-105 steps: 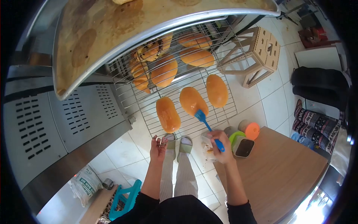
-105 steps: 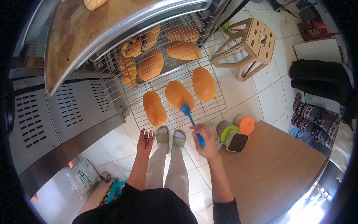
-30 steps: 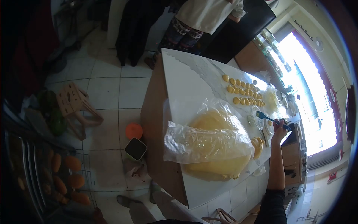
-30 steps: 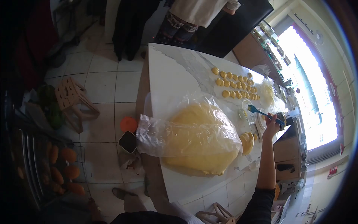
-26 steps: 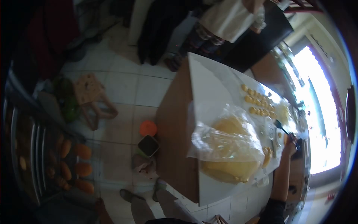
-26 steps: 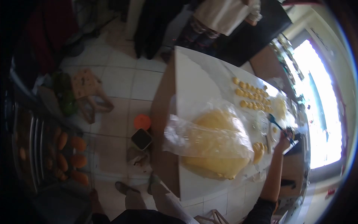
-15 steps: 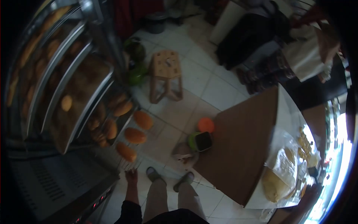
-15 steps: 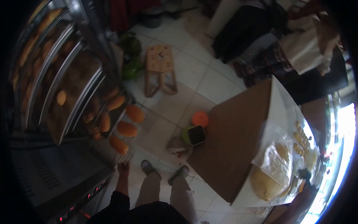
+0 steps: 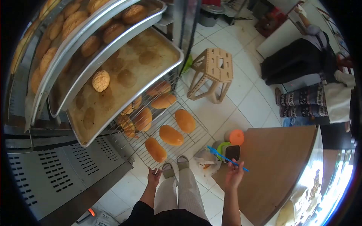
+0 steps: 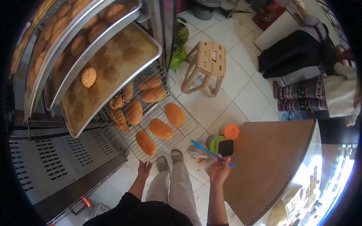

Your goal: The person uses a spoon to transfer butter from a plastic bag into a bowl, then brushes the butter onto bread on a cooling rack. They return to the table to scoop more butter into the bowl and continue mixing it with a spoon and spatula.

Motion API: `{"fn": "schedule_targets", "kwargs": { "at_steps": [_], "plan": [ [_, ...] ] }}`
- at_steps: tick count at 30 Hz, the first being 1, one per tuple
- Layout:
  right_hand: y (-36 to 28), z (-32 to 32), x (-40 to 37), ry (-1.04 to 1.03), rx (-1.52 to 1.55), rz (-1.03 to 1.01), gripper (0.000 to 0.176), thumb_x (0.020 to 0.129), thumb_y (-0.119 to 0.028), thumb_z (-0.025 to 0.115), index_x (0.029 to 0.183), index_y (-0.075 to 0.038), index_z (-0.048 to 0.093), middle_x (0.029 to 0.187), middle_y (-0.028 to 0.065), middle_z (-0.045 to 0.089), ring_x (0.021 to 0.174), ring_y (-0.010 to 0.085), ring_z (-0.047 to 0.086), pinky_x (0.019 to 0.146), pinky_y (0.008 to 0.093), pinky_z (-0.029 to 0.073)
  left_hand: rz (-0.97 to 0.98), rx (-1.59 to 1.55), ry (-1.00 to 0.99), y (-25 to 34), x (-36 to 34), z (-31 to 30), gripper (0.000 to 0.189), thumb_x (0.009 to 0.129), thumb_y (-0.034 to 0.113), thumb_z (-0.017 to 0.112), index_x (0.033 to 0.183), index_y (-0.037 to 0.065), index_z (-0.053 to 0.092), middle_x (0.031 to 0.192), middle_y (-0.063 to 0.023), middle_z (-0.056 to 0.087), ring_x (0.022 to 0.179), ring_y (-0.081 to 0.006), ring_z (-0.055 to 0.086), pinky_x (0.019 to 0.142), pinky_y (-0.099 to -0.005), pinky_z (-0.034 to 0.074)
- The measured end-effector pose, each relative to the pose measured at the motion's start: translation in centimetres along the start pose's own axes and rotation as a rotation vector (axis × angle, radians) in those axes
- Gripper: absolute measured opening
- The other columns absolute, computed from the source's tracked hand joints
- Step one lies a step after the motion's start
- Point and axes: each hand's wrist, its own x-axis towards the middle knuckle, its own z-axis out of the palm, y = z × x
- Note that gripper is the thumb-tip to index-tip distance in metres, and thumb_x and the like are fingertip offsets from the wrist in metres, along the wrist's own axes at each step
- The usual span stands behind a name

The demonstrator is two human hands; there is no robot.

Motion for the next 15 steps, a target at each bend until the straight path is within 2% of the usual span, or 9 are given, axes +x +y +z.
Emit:
{"fn": "schedule_targets", "kwargs": {
  "at_steps": [1,3,5,7,8,10,11,13,15],
  "plan": [
    [2.0,0.7,1.2,-0.009,-0.005,0.018,0.015,0.080,-0.021,0.046,0.084,-0.007,0.045,0.082,0.0102,0.054,0.076,0.0180,0.053,0.067,0.0283,0.046,0.012,0.041,0.033,-0.4,-0.1,0.0,0.033,0.079,0.037,0.042,0.064,0.008,0.036,0.077,-0.0081,0.047,0.079,-0.0269,0.050,0.073,-0.0401,0.044],
    [6.3,2.3,3.7,-0.146,-0.125,-0.090,0.013,0.081,-0.020,0.044,0.082,-0.007,0.043,0.083,0.0140,0.053,0.077,0.0207,0.052,0.068,0.0300,0.046,0.033,0.050,0.030,-1.0,0.0,-0.1,0.033,0.079,0.037,0.042,0.065,0.008,0.036,0.078,-0.0073,0.047,0.079,-0.0265,0.051,0.071,-0.0391,0.045],
    [10.2,4.3,6.1,-0.253,-0.255,-0.217,0.010,0.082,-0.016,0.043,0.081,-0.007,0.041,0.081,0.0138,0.052,0.077,0.0220,0.052,0.069,0.0323,0.046,0.041,0.041,0.016,-2.2,0.2,-0.9,0.032,0.079,0.037,0.042,0.067,0.008,0.036,0.078,-0.0070,0.047,0.075,-0.0263,0.052,0.069,-0.0384,0.046],
    [12.4,7.5,7.1,-0.422,-0.334,-0.318,0.012,0.081,-0.014,0.043,0.084,-0.002,0.044,0.085,0.0119,0.053,0.078,0.0182,0.052,0.067,0.0290,0.045,0.055,0.049,0.080,-2.8,-0.8,-0.5,0.032,0.079,0.037,0.043,0.068,0.008,0.037,0.076,-0.0062,0.047,0.072,-0.0252,0.053,0.066,-0.0381,0.047],
    [13.5,7.8,8.0,-0.420,-0.345,-0.305,0.012,0.081,-0.014,0.043,0.084,-0.002,0.044,0.085,0.0119,0.053,0.078,0.0182,0.052,0.067,0.0290,0.045,0.041,0.038,0.079,-3.0,-0.9,-0.6,0.032,0.078,0.038,0.043,0.068,0.008,0.037,0.074,-0.0056,0.048,0.071,-0.0248,0.053,0.066,-0.0379,0.047],
    [15.7,7.8,9.4,-0.666,-0.720,-0.417,0.006,0.079,-0.008,0.045,0.077,-0.003,0.042,0.080,0.0109,0.053,0.071,0.0204,0.053,0.062,0.0287,0.042,0.040,0.036,0.084,-3.5,-0.5,-1.1,0.031,0.078,0.038,0.044,0.069,0.009,0.038,0.069,-0.0038,0.048,0.069,-0.0242,0.053,0.064,-0.0380,0.047],
    [15.1,7.6,8.9,-0.665,-0.724,-0.408,0.006,0.079,-0.008,0.045,0.077,-0.003,0.042,0.080,0.0109,0.053,0.071,0.0204,0.053,0.062,0.0287,0.042,0.039,0.037,0.094,-3.7,-0.6,-1.2,0.031,0.078,0.038,0.044,0.069,0.009,0.038,0.069,-0.0038,0.048,0.069,-0.0242,0.053,0.064,-0.0380,0.047],
    [12.4,6.8,7.2,-0.881,-1.090,-0.527,0.006,0.076,-0.004,0.047,0.073,-0.001,0.043,0.077,0.0116,0.053,0.066,0.0212,0.053,0.058,0.0279,0.041,0.024,0.021,0.102,-3.8,-0.6,-1.3,0.030,0.078,0.038,0.045,0.068,0.010,0.038,0.068,-0.0035,0.049,0.069,-0.0245,0.053,0.064,-0.0384,0.047],
    [11.3,4.2,6.9,-0.921,-1.096,-0.557,0.004,0.074,-0.002,0.048,0.072,-0.001,0.043,0.074,0.0132,0.053,0.064,0.0232,0.053,0.057,0.0282,0.041,0.022,0.011,0.112,-3.8,-0.9,-0.9,0.030,0.078,0.037,0.044,0.068,0.010,0.038,0.069,-0.0040,0.050,0.068,-0.0246,0.054,0.064,-0.0390,0.046]
  ]
}}
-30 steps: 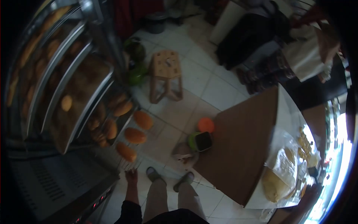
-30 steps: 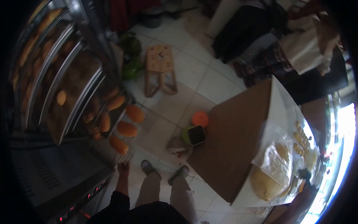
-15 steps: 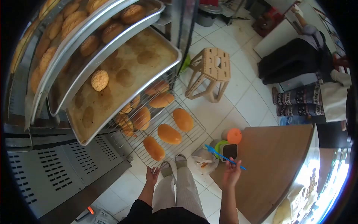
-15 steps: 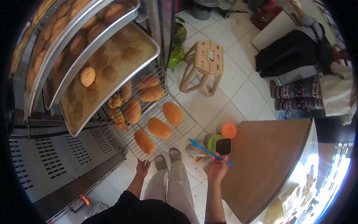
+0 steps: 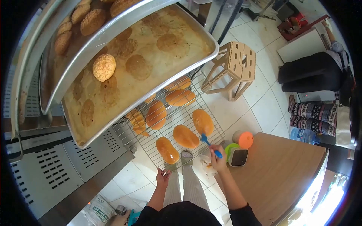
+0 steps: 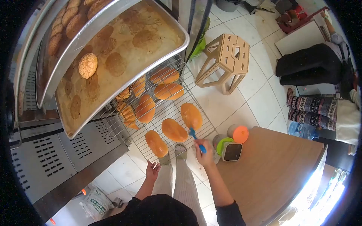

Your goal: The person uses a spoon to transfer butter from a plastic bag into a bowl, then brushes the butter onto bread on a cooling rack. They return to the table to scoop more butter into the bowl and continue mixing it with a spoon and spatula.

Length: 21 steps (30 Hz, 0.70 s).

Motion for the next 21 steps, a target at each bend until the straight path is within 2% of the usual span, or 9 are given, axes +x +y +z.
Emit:
{"fn": "schedule_targets", "kwargs": {
  "at_steps": [3,5,6,9,11,12,14,18,21],
  "plan": [
    [-0.1,-0.9,-0.6,-0.020,-0.028,0.040,0.005,0.073,-0.002,0.048,0.074,-0.001,0.044,0.075,0.0137,0.053,0.066,0.0241,0.053,0.058,0.0291,0.041,0.032,0.014,0.005,-0.3,0.0,-0.1,0.031,0.079,0.038,0.043,0.069,0.009,0.039,0.070,-0.0048,0.049,0.069,-0.0242,0.054,0.067,-0.0400,0.045],
    [-1.3,0.3,2.3,0.065,0.071,-0.119,0.007,0.072,-0.001,0.050,0.075,0.000,0.043,0.077,0.0146,0.053,0.067,0.0258,0.053,0.058,0.0302,0.041,0.028,0.005,-0.003,-0.3,-0.1,0.0,0.031,0.079,0.038,0.043,0.070,0.008,0.039,0.070,-0.0048,0.049,0.069,-0.0241,0.053,0.068,-0.0404,0.045],
    [-1.6,1.3,3.7,0.060,0.073,-0.117,0.007,0.072,-0.001,0.050,0.075,0.000,0.043,0.077,0.0146,0.053,0.067,0.0258,0.053,0.058,0.0302,0.041,0.027,0.005,-0.015,-0.2,-0.2,0.1,0.031,0.079,0.038,0.042,0.071,0.008,0.039,0.071,-0.0049,0.049,0.070,-0.0239,0.053,0.069,-0.0409,0.044],
    [-1.2,3.2,6.1,-0.009,0.027,-0.106,0.010,0.070,0.000,0.051,0.076,0.000,0.043,0.080,0.0155,0.052,0.069,0.0276,0.052,0.060,0.0319,0.042,0.024,-0.002,-0.001,-0.1,-0.2,0.2,0.031,0.079,0.038,0.043,0.069,0.008,0.039,0.072,-0.0052,0.049,0.069,-0.0237,0.053,0.069,-0.0420,0.043],
    [0.3,3.3,5.9,-0.176,-0.028,-0.074,0.013,0.068,0.001,0.052,0.078,-0.001,0.044,0.082,0.0149,0.052,0.072,0.0283,0.052,0.062,0.0326,0.042,0.021,-0.007,0.005,0.0,-0.3,0.2,0.031,0.079,0.037,0.043,0.069,0.008,0.039,0.072,-0.0052,0.049,0.069,-0.0238,0.053,0.069,-0.0424,0.043],
    [0.4,2.6,5.1,-0.171,-0.024,-0.068,0.013,0.068,0.001,0.052,0.078,-0.001,0.044,0.082,0.0149,0.052,0.072,0.0283,0.052,0.062,0.0326,0.042,0.009,-0.022,0.006,0.0,-0.4,0.2,0.030,0.078,0.037,0.044,0.069,0.009,0.039,0.072,-0.0054,0.049,0.069,-0.0242,0.052,0.069,-0.0424,0.043],
    [0.0,0.2,2.2,-0.321,-0.156,-0.089,0.017,0.067,0.000,0.053,0.082,-0.001,0.045,0.084,0.0132,0.052,0.076,0.0277,0.051,0.062,0.0325,0.042,-0.008,-0.042,0.009,0.2,-0.3,0.0,0.030,0.078,0.037,0.044,0.070,0.009,0.039,0.073,-0.0057,0.049,0.070,-0.0247,0.052,0.069,-0.0425,0.043],
    [-0.5,-2.3,0.6,-0.338,-0.265,-0.208,0.018,0.067,-0.001,0.054,0.083,-0.001,0.045,0.085,0.0113,0.052,0.076,0.0272,0.051,0.064,0.0319,0.042,-0.015,-0.046,0.019,-0.2,-0.2,-0.1,0.029,0.079,0.037,0.044,0.073,0.009,0.039,0.072,-0.0060,0.048,0.070,-0.0254,0.052,0.068,-0.0423,0.043],
    [-1.9,-0.5,4.0,-0.275,-0.156,-0.213,0.019,0.067,-0.001,0.054,0.083,-0.001,0.045,0.085,0.0109,0.052,0.077,0.0276,0.051,0.067,0.0333,0.041,-0.002,-0.040,0.022,-0.3,-0.1,0.2,0.028,0.079,0.037,0.043,0.074,0.009,0.040,0.071,-0.0056,0.047,0.070,-0.0251,0.052,0.067,-0.0423,0.043]
  ]
}}
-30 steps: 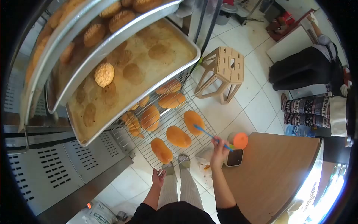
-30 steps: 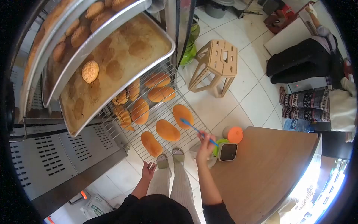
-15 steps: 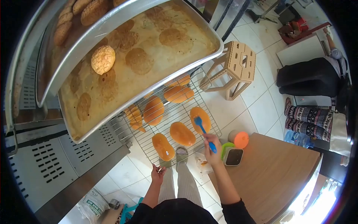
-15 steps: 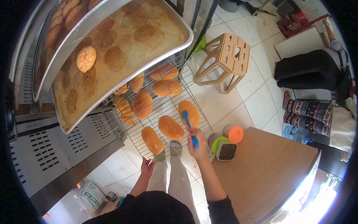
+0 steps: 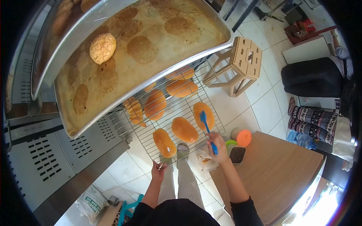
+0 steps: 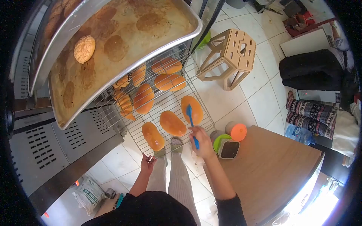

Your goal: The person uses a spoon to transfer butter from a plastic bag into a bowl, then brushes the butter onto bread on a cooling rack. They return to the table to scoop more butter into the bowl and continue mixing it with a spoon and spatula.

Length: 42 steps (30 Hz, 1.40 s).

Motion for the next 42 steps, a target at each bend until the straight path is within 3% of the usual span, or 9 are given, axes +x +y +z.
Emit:
{"fn": "schedule_targets", "kwargs": {
  "at_steps": [2,12,17,26,29,33,36,40,42],
  "plan": [
    [0.2,1.1,2.4,0.006,0.048,-0.017,0.017,0.066,-0.001,0.054,0.081,-0.001,0.045,0.083,0.0110,0.053,0.079,0.0284,0.050,0.068,0.0344,0.041,0.017,0.026,0.016,0.2,-0.3,0.3,0.033,0.078,0.037,0.045,0.062,0.010,0.036,0.067,-0.0053,0.047,0.070,-0.0244,0.051,0.066,-0.0427,0.044],
    [0.3,-2.1,-3.9,-0.069,-0.016,0.098,0.009,0.067,0.001,0.052,0.071,0.000,0.045,0.080,0.0131,0.053,0.074,0.0295,0.050,0.065,0.0329,0.042,-0.021,-0.034,0.014,0.2,-0.4,0.4,0.030,0.078,0.036,0.044,0.067,0.009,0.038,0.070,-0.0057,0.046,0.072,-0.0258,0.050,0.070,-0.0453,0.044],
    [2.4,0.5,1.6,0.350,0.355,0.203,0.005,0.074,-0.003,0.048,0.072,0.000,0.045,0.078,0.0133,0.055,0.069,0.0191,0.052,0.065,0.0262,0.040,-0.016,-0.034,0.021,-0.1,-0.4,0.7,0.031,0.079,0.036,0.044,0.065,0.009,0.038,0.071,-0.0059,0.047,0.073,-0.0257,0.050,0.071,-0.0459,0.043],
    [2.6,-1.4,-5.3,0.409,0.380,0.470,0.010,0.080,-0.008,0.042,0.074,-0.001,0.046,0.079,0.0110,0.054,0.072,0.0132,0.051,0.065,0.0254,0.041,-0.030,-0.066,-0.028,-0.3,-0.5,0.5,0.031,0.078,0.036,0.045,0.066,0.009,0.038,0.070,-0.0059,0.048,0.073,-0.0265,0.051,0.072,-0.0452,0.041],
    [1.2,-1.3,-1.6,0.552,0.532,0.384,0.010,0.081,-0.009,0.043,0.075,-0.001,0.044,0.081,0.0116,0.053,0.074,0.0137,0.051,0.066,0.0249,0.041,-0.033,-0.069,-0.017,-0.2,-0.6,0.9,0.030,0.078,0.036,0.045,0.070,0.008,0.039,0.070,-0.0056,0.049,0.072,-0.0260,0.051,0.070,-0.0435,0.042],
    [2.7,1.9,4.0,0.383,0.561,0.298,0.009,0.081,-0.008,0.041,0.076,-0.001,0.040,0.083,0.0129,0.053,0.076,0.0162,0.051,0.070,0.0281,0.042,-0.035,-0.049,-0.011,-0.1,-0.5,0.7,0.029,0.078,0.036,0.045,0.071,0.008,0.039,0.070,-0.0054,0.048,0.071,-0.0251,0.051,0.070,-0.0431,0.042],
    [4.5,2.9,4.4,0.509,0.674,0.348,0.009,0.082,-0.009,0.041,0.076,-0.001,0.040,0.082,0.0128,0.053,0.076,0.0163,0.052,0.069,0.0278,0.042,-0.039,-0.037,-0.007,0.1,-0.5,0.8,0.028,0.078,0.036,0.046,0.073,0.009,0.040,0.070,-0.0049,0.047,0.070,-0.0246,0.050,0.070,-0.0437,0.043],
    [4.3,0.6,-1.0,0.576,0.655,0.377,0.010,0.082,-0.011,0.042,0.076,-0.002,0.040,0.081,0.0119,0.053,0.076,0.0149,0.052,0.066,0.0262,0.043,-0.060,-0.055,0.033,0.2,-0.9,1.2,0.026,0.078,0.036,0.046,0.074,0.011,0.040,0.069,-0.0045,0.046,0.070,-0.0242,0.050,0.070,-0.0448,0.043],
    [3.2,-0.6,-3.3,0.576,0.600,0.571,0.011,0.082,-0.011,0.042,0.076,-0.003,0.040,0.079,0.0112,0.054,0.076,0.0134,0.051,0.061,0.0245,0.043,-0.063,-0.071,0.023,0.2,-0.5,0.9,0.026,0.078,0.036,0.046,0.073,0.011,0.040,0.069,-0.0047,0.046,0.070,-0.0243,0.050,0.069,-0.0450,0.043]
  ]
}}
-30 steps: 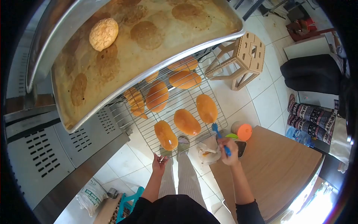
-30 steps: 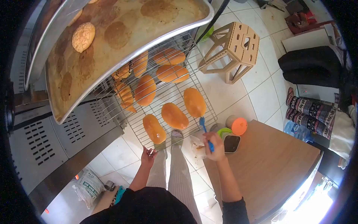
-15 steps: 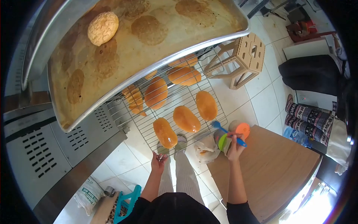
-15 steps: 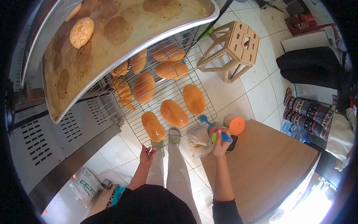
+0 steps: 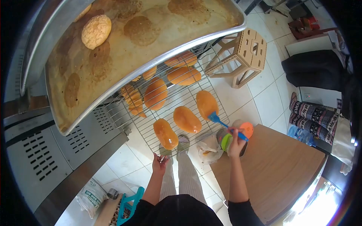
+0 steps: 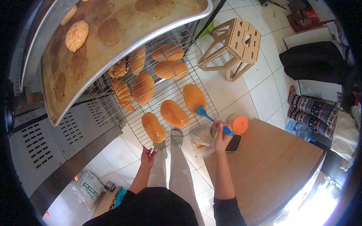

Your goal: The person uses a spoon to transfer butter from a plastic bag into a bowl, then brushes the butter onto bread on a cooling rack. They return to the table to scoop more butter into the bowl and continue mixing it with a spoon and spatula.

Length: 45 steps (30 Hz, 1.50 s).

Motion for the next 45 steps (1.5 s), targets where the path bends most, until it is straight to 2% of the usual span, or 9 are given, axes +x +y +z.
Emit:
{"fn": "schedule_targets", "kwargs": {
  "at_steps": [4,9,15,19,22,27,34,39,45],
  "plan": [
    [-1.5,0.1,0.4,0.020,0.013,-0.023,0.011,0.082,-0.012,0.042,0.075,-0.003,0.040,0.079,0.0117,0.053,0.077,0.0140,0.051,0.063,0.0266,0.045,0.030,0.013,0.035,-0.2,-0.5,0.5,0.033,0.077,0.037,0.046,0.060,0.010,0.038,0.069,-0.0050,0.046,0.072,-0.0243,0.049,0.071,-0.0458,0.044],
    [0.7,4.3,5.3,-0.024,0.197,-0.134,0.014,0.082,-0.014,0.043,0.076,-0.001,0.040,0.080,0.0128,0.053,0.078,0.0173,0.052,0.072,0.0325,0.045,0.039,0.021,0.004,-0.1,-0.7,0.5,0.032,0.077,0.036,0.047,0.061,0.009,0.039,0.069,-0.0054,0.046,0.076,-0.0245,0.047,0.075,-0.0465,0.042],
    [3.3,-1.1,1.2,0.271,0.248,0.022,0.013,0.082,-0.015,0.043,0.076,-0.003,0.041,0.081,0.0122,0.052,0.078,0.0193,0.052,0.070,0.0322,0.046,0.045,0.009,0.015,-0.1,-0.7,0.8,0.032,0.077,0.035,0.048,0.061,0.009,0.039,0.070,-0.0060,0.047,0.077,-0.0242,0.047,0.075,-0.0460,0.042],
    [3.0,-3.1,-0.9,0.245,0.216,0.120,0.012,0.082,-0.015,0.043,0.076,-0.004,0.041,0.084,0.0126,0.051,0.080,0.0191,0.051,0.071,0.0330,0.046,0.031,-0.021,0.008,-0.3,0.4,-0.4,0.029,0.076,0.036,0.050,0.072,0.010,0.038,0.071,-0.0052,0.046,0.074,-0.0257,0.049,0.074,-0.0479,0.040],
    [1.8,-1.5,-0.1,0.266,0.320,0.011,0.012,0.082,-0.014,0.042,0.076,-0.004,0.041,0.087,0.0130,0.051,0.083,0.0192,0.050,0.072,0.0349,0.045,0.049,0.007,0.002,-0.3,0.4,-0.3,0.030,0.075,0.036,0.050,0.072,0.010,0.037,0.071,-0.0052,0.046,0.075,-0.0261,0.048,0.073,-0.0471,0.041],
    [3.5,0.0,-0.8,0.040,0.262,-0.056,0.011,0.082,-0.014,0.042,0.079,-0.005,0.038,0.088,0.0153,0.050,0.086,0.0205,0.049,0.076,0.0358,0.042,0.042,-0.010,0.006,-0.2,0.0,-0.1,0.030,0.075,0.037,0.050,0.069,0.010,0.038,0.072,-0.0055,0.046,0.075,-0.0259,0.049,0.071,-0.0454,0.042],
    [1.1,-1.4,-3.3,0.084,0.083,-0.114,0.010,0.082,-0.013,0.040,0.078,-0.004,0.038,0.091,0.0163,0.050,0.086,0.0221,0.049,0.077,0.0352,0.041,0.038,-0.009,0.012,-0.2,0.1,0.2,0.031,0.077,0.036,0.048,0.062,0.010,0.038,0.066,-0.0051,0.048,0.069,-0.0250,0.051,0.071,-0.0458,0.042],
    [1.2,0.8,-2.8,-0.299,-0.189,-0.198,0.011,0.082,-0.010,0.040,0.075,-0.001,0.043,0.091,0.0150,0.052,0.081,0.0185,0.051,0.076,0.0317,0.041,0.047,-0.010,0.011,-0.1,-0.2,0.2,0.031,0.077,0.035,0.047,0.062,0.010,0.038,0.066,-0.0055,0.048,0.068,-0.0244,0.051,0.066,-0.0449,0.044],
    [0.4,-1.9,-2.9,0.018,-0.150,-0.123,0.013,0.082,-0.012,0.040,0.080,-0.001,0.046,0.086,0.0128,0.053,0.079,0.0169,0.051,0.075,0.0283,0.040,0.043,0.003,0.002,-0.1,0.1,0.1,0.031,0.077,0.036,0.047,0.063,0.010,0.038,0.069,-0.0057,0.047,0.069,-0.0243,0.052,0.064,-0.0431,0.046]
  ]
}}
